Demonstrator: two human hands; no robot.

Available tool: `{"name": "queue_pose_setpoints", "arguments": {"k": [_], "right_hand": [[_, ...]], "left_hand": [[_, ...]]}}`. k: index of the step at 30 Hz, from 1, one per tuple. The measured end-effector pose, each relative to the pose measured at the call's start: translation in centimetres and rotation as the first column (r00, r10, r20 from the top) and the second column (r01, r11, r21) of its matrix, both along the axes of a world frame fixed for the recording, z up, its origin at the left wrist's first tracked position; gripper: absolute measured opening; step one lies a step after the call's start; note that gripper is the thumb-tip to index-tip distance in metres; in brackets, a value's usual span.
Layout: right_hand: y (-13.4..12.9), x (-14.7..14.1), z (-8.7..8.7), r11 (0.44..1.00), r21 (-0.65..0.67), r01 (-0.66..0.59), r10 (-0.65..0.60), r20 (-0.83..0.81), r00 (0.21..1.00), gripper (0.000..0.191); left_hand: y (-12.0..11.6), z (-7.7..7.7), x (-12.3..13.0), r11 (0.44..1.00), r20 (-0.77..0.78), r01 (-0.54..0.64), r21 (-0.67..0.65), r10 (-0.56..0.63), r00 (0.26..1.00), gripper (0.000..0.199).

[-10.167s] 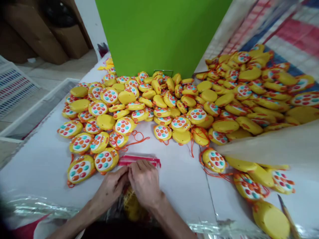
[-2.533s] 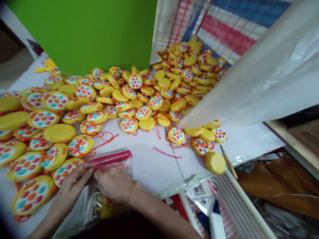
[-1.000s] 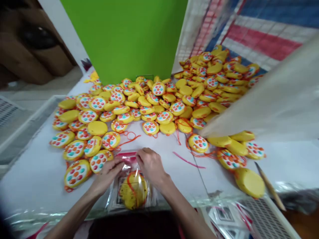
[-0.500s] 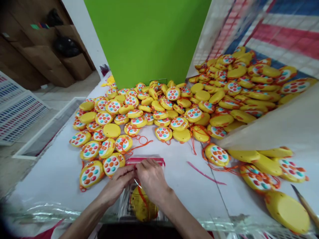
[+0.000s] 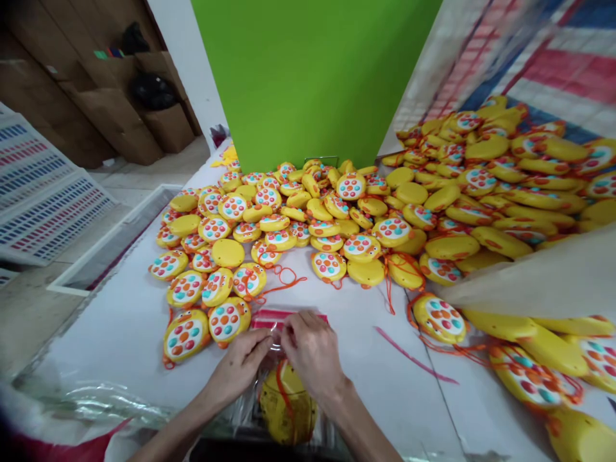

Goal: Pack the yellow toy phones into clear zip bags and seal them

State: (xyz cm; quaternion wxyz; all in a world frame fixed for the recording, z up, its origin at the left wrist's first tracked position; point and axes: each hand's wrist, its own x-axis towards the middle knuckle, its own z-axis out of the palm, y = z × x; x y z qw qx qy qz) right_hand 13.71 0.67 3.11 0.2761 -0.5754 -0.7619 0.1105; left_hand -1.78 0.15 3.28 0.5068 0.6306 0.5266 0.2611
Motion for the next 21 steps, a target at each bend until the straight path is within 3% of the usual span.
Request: {"name": "queue_pose_setpoints", "arguments": {"k": [4,7,10,12,15,19,21], "right_hand": [[-0.5,6.1,-1.3,0.975,-0.053,0.215,-0.218,-0.053,0.975,0.017],[-2.0,13.0,-2.8,0.853,-0.109,0.510,-0.492,0.153,0.857,0.025],[-4.4,18.5,-3.4,0.717,-0.149,0.681,-0.599,0.367,0.712,0.030],[-6.1,20.0,-3.1,0.667,-0.227,0.709,-0.572,0.454,0.683,0.030],[-7.5,19.1,-2.0,0.702,-0.391,0.595,-0.448,0.408,0.796,0.030],[-6.5,13.9,-0.4,0.869,-0.299,0.394,-0.381,0.103,0.919,0.025],[-4.9,10.9,0.2,0.898,-0.352,0.264,-0.301,-0.053,0.952,0.024]], "left_hand": [[-0.1,-0.5,-0.8,0.998,0.073,-0.019,-0.063,0.024,0.997,0.029],[0.0,-0.7,-1.3,0.992,0.151,-0.036,-0.118,0.053,0.987,0.028],[0.1,-0.9,-1.6,0.994,0.178,-0.034,-0.107,0.053,0.983,0.025],[0.1,-1.2,-1.8,0.991,0.199,-0.036,-0.128,0.061,0.978,0.022],[0.0,-1.5,-2.0,0.971,0.257,-0.037,-0.235,0.099,0.961,0.017],[-0.1,-1.6,-2.0,0.966,0.266,-0.054,-0.255,0.123,0.956,0.015],[-0.1,-1.5,-1.9,0.972,0.270,-0.061,-0.229,0.124,0.955,0.015]]}}
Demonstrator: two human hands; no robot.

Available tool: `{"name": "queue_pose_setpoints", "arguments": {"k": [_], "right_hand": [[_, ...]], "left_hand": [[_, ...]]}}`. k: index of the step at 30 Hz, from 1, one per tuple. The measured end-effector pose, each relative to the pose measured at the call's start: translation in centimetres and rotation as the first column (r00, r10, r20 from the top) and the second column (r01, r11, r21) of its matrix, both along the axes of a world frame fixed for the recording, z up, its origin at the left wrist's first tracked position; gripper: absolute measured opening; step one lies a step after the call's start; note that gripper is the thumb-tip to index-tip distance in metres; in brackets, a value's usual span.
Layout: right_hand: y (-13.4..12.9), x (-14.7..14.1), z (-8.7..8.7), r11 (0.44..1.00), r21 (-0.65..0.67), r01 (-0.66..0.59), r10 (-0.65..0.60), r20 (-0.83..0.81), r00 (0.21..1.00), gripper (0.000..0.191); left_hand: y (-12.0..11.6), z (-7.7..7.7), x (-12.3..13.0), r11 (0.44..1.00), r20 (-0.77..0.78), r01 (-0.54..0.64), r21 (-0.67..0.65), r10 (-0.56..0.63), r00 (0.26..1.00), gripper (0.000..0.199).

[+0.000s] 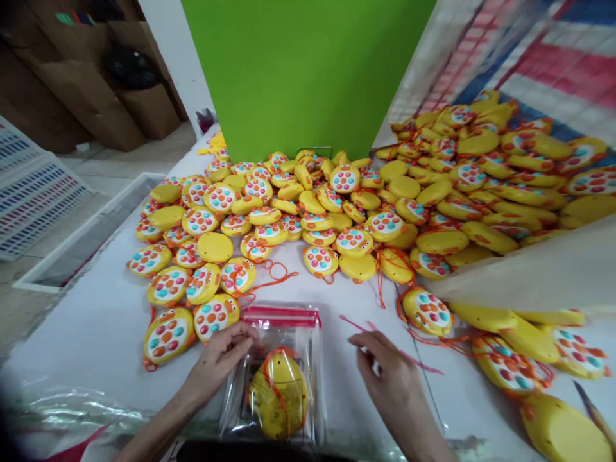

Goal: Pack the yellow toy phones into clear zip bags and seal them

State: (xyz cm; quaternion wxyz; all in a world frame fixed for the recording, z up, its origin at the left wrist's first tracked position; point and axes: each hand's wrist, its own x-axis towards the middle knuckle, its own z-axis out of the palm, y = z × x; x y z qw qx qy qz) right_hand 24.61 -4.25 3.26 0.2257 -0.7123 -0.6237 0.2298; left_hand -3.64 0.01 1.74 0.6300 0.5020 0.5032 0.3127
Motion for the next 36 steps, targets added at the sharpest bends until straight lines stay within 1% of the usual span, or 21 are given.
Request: {"name": "queue_pose_setpoints", "arguments": {"k": [2,4,6,7,9,11,14,17,21,24,26,28,29,30,31,32,33,34,35,36], "right_hand": [[1.7,-2.6,0.1,0.988,-0.104,-0.111,0.089,-0.194,0.977,0.024],[3.2,-4.4,-0.2,0.956,-0.185,-0.227,0.139,-0.395,0.908,0.023],[4.1,-5.2,-1.0,0.930,-0.208,-0.304,0.146,-0.551,0.822,0.020],[4.2,-5.3,-1.3,0.923,-0.208,-0.325,0.143,-0.599,0.788,0.019],[4.2,-5.1,-2.0,0.924,-0.183,-0.335,0.148,-0.638,0.756,0.018],[3.8,-4.6,-2.3,0.937,-0.131,-0.324,0.173,-0.630,0.757,0.019],[3.2,-4.1,-2.5,0.946,-0.079,-0.315,0.210,-0.590,0.780,0.020],[2.7,-4.0,-2.4,0.943,-0.084,-0.321,0.227,-0.539,0.811,0.021],[2.5,-3.9,-2.6,0.924,-0.071,-0.375,0.297,-0.485,0.823,0.022],[2.5,-3.8,-2.8,0.908,0.019,-0.419,0.384,-0.439,0.812,0.024],[2.7,-3.6,-2.9,0.897,0.084,-0.434,0.431,-0.380,0.819,0.024],[3.2,-3.3,-2.8,0.900,0.131,-0.417,0.436,-0.305,0.846,0.020],[3.6,-3.2,-2.7,0.909,0.143,-0.392,0.417,-0.271,0.868,0.017],[4.1,-3.1,-2.5,0.918,0.143,-0.371,0.396,-0.243,0.886,0.016],[4.6,-3.2,-2.3,0.925,0.138,-0.353,0.377,-0.223,0.899,0.016],[5.1,-3.4,-2.1,0.930,0.127,-0.344,0.364,-0.209,0.907,0.017],[5.5,-3.9,-1.9,0.928,0.112,-0.356,0.372,-0.202,0.906,0.018],[6.0,-4.5,-1.8,0.922,0.105,-0.373,0.387,-0.198,0.901,0.019],[6.4,-5.3,-1.6,0.909,0.102,-0.405,0.418,-0.196,0.887,0.020],[6.8,-6.2,-1.5,0.895,0.102,-0.434,0.446,-0.189,0.875,0.021]], "left_hand": [[0.0,0.0,0.2,1.000,0.008,-0.015,0.011,0.015,1.000,0.015],[-0.2,0.0,0.3,0.999,0.018,-0.029,0.019,0.028,0.999,0.015],[-0.4,-0.2,0.3,0.999,0.038,-0.041,0.014,0.041,0.998,0.016],[-0.5,-0.3,0.2,0.999,0.047,-0.053,0.005,0.052,0.998,0.017],[-0.8,-0.6,0.0,0.996,0.060,-0.088,-0.025,0.089,0.994,0.018],[-1.0,-0.8,-0.2,0.990,0.097,-0.116,-0.077,0.124,0.988,0.018],[-1.0,-0.9,-0.5,0.982,0.148,-0.133,-0.132,0.152,0.977,0.020],[-1.0,-0.8,-0.5,0.984,0.094,-0.142,-0.106,0.152,0.984,0.012],[-1.2,-0.8,-0.3,0.987,0.047,-0.153,-0.058,0.156,0.987,0.015],[-1.9,-1.0,-0.1,0.986,0.039,-0.166,-0.031,0.168,0.985,0.005],[-2.2,-0.8,-0.6,0.982,0.071,-0.181,-0.050,0.184,0.980,0.007],[-1.7,0.3,-2.1,0.976,0.092,-0.209,-0.058,0.214,0.972,0.006],[-1.0,1.3,-3.3,0.972,0.080,-0.233,-0.030,0.234,0.969,0.005],[0.0,2.6,-4.8,0.966,0.047,-0.259,0.024,0.258,0.965,0.005],[1.1,4.3,-6.5,0.950,0.009,-0.286,0.122,0.287,0.958,0.005],[2.5,6.2,-8.3,0.922,-0.044,-0.309,0.233,0.328,0.944,0.004],[3.8,8.3,-10.1,0.857,-0.090,-0.368,0.362,0.425,0.901,0.003],[5.1,10.4,-11.7,0.728,-0.089,-0.433,0.532,0.557,0.826,0.001],[6.0,12.2,-12.9,0.548,-0.058,-0.470,0.692,0.691,0.721,0.003],[6.7,13.7,-13.7,0.382,-0.004,-0.470,0.796,0.779,0.627,0.007]]}}
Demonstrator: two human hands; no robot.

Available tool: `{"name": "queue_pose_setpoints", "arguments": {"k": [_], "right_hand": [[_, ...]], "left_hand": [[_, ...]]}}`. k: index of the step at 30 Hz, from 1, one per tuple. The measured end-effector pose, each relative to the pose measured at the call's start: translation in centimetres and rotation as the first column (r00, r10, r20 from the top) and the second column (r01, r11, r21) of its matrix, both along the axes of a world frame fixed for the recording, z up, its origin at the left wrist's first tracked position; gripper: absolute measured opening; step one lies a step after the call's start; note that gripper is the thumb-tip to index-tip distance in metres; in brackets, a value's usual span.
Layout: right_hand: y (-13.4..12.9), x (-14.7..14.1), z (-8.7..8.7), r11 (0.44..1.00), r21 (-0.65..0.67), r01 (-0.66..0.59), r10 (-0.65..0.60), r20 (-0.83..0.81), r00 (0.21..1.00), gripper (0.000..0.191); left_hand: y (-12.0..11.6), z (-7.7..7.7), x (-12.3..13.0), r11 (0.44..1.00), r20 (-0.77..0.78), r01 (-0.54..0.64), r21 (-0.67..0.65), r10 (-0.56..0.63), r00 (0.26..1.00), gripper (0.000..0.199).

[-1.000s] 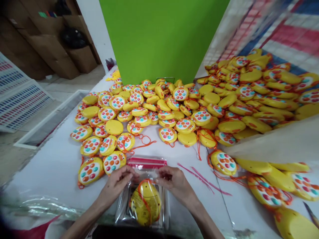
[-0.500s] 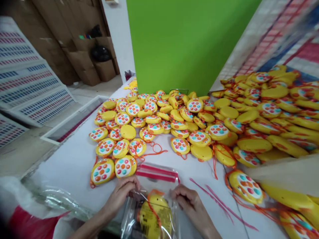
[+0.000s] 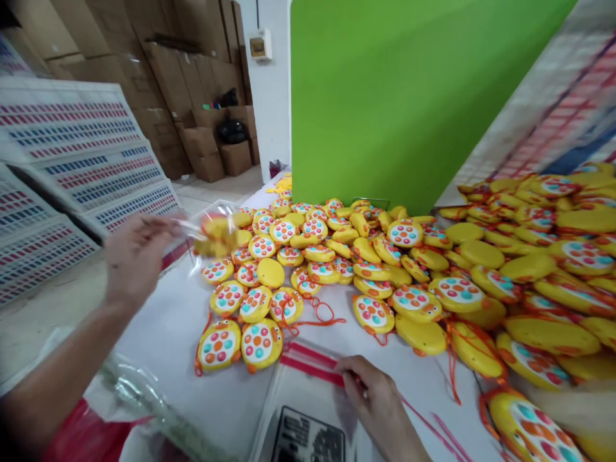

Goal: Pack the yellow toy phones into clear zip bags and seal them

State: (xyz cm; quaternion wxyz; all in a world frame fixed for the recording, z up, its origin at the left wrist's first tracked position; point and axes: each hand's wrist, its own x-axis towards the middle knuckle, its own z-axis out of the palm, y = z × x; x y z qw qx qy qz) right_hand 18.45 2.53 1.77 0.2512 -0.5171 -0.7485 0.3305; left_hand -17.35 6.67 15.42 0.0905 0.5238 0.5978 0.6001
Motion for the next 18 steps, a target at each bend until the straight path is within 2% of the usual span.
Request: {"name": "queue_pose_setpoints", "arguments": {"k": [1,2,3,4,5,6,7,9,11,13,15,18], "right_hand": [[0.4,-1.0,0.1,1.000,0.011,-0.025,0.025,0.011,1.000,0.022],[0.8,-2.0,0.1,0.999,0.027,-0.044,0.043,0.032,0.999,0.022],[1.3,-2.9,0.1,0.998,0.048,-0.051,0.048,0.059,0.997,0.021],[1.8,-3.9,0.1,0.996,0.072,-0.051,0.044,0.089,0.995,0.021],[2.3,-4.7,0.2,0.994,0.097,-0.056,0.044,0.115,0.992,0.022],[2.8,-5.5,0.3,0.990,0.122,-0.063,0.047,0.132,0.990,0.024],[3.3,-6.3,0.5,0.986,0.145,-0.079,0.059,0.139,0.988,0.026],[3.8,-7.7,1.0,0.976,0.180,-0.126,0.102,0.138,0.985,0.030],[3.7,-8.9,1.4,0.961,0.196,-0.196,0.170,0.142,0.975,0.031],[2.9,-10.1,1.4,0.928,0.209,-0.310,0.273,0.186,0.944,0.038],[2.0,-11.4,0.9,0.868,0.225,-0.442,0.375,0.285,0.882,0.051],[1.2,-13.3,-0.5,0.811,0.257,-0.526,0.378,0.458,0.805,0.064]], "left_hand": [[0.2,0.9,-0.3,0.989,-0.058,-0.092,0.119,0.100,0.993,0.010],[0.1,1.1,-0.1,0.977,-0.107,-0.119,0.175,0.139,0.985,0.013],[-0.4,0.6,0.5,0.977,-0.150,-0.109,0.183,0.137,0.979,0.015],[-1.1,-0.7,1.4,0.991,-0.190,-0.051,0.127,0.074,0.979,0.017],[-2.0,-2.5,2.5,0.999,-0.257,0.048,0.007,-0.045,0.965,0.019],[-2.9,-4.8,3.6,0.982,-0.310,0.129,-0.138,-0.167,0.936,0.018],[-3.8,-7.2,4.7,0.961,-0.340,0.182,-0.210,-0.246,0.908,0.017],[-5.3,-11.6,6.3,0.926,-0.369,0.223,-0.305,-0.331,0.869,0.021],[-6.4,-14.6,7.2,0.906,-0.366,0.208,-0.367,-0.347,0.864,0.027],[-7.2,-15.6,7.3,0.900,-0.347,0.187,-0.394,-0.334,0.876,0.027],[-8.0,-15.3,7.3,0.894,-0.319,0.203,-0.399,-0.342,0.884,0.020],[-9.4,-14.9,8.0,0.890,-0.322,0.277,-0.362,-0.399,0.859,0.015]]}}
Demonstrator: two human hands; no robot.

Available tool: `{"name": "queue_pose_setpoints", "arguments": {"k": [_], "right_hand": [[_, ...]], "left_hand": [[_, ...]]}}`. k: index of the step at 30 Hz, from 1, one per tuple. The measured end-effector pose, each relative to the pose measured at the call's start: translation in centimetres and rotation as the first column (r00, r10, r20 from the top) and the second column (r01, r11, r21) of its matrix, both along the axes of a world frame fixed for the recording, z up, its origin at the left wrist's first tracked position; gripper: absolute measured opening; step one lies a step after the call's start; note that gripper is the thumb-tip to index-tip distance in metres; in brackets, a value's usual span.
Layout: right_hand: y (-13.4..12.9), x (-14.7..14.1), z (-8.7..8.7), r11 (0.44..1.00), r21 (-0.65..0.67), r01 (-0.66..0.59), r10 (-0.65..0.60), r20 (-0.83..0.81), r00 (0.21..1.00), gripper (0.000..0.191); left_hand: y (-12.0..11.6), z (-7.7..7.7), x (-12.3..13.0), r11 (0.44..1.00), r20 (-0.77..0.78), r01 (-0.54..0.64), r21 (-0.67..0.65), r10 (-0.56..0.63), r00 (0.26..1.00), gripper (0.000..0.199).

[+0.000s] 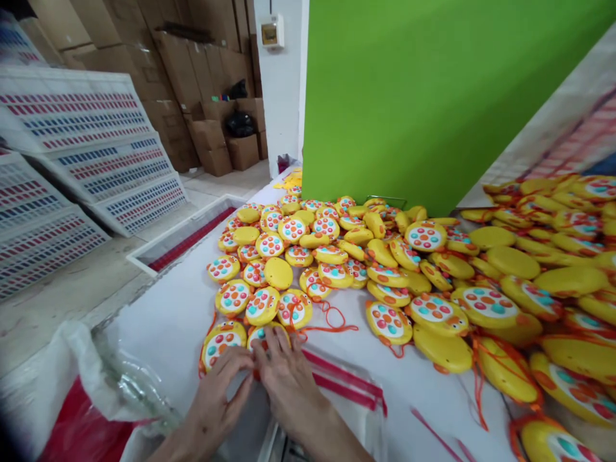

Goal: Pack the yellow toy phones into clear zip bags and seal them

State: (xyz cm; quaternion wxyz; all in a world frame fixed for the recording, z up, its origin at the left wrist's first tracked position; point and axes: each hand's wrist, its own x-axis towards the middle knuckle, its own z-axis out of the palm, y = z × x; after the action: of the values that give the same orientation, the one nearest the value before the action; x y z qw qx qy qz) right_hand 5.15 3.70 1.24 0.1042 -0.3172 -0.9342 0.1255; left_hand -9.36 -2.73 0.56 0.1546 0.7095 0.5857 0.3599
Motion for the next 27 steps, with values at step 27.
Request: {"name": "queue_pose_setpoints", "arguments": {"k": [27], "right_hand": [[-7.2,9.2,-0.3,0.832,-0.428,0.353,-0.554,-0.614,0.561,0.023]], "left_hand": [[-0.4,-0.9,6.7,0.909,0.446,0.334,-0.251,-0.198,0.873,0.035]]}}
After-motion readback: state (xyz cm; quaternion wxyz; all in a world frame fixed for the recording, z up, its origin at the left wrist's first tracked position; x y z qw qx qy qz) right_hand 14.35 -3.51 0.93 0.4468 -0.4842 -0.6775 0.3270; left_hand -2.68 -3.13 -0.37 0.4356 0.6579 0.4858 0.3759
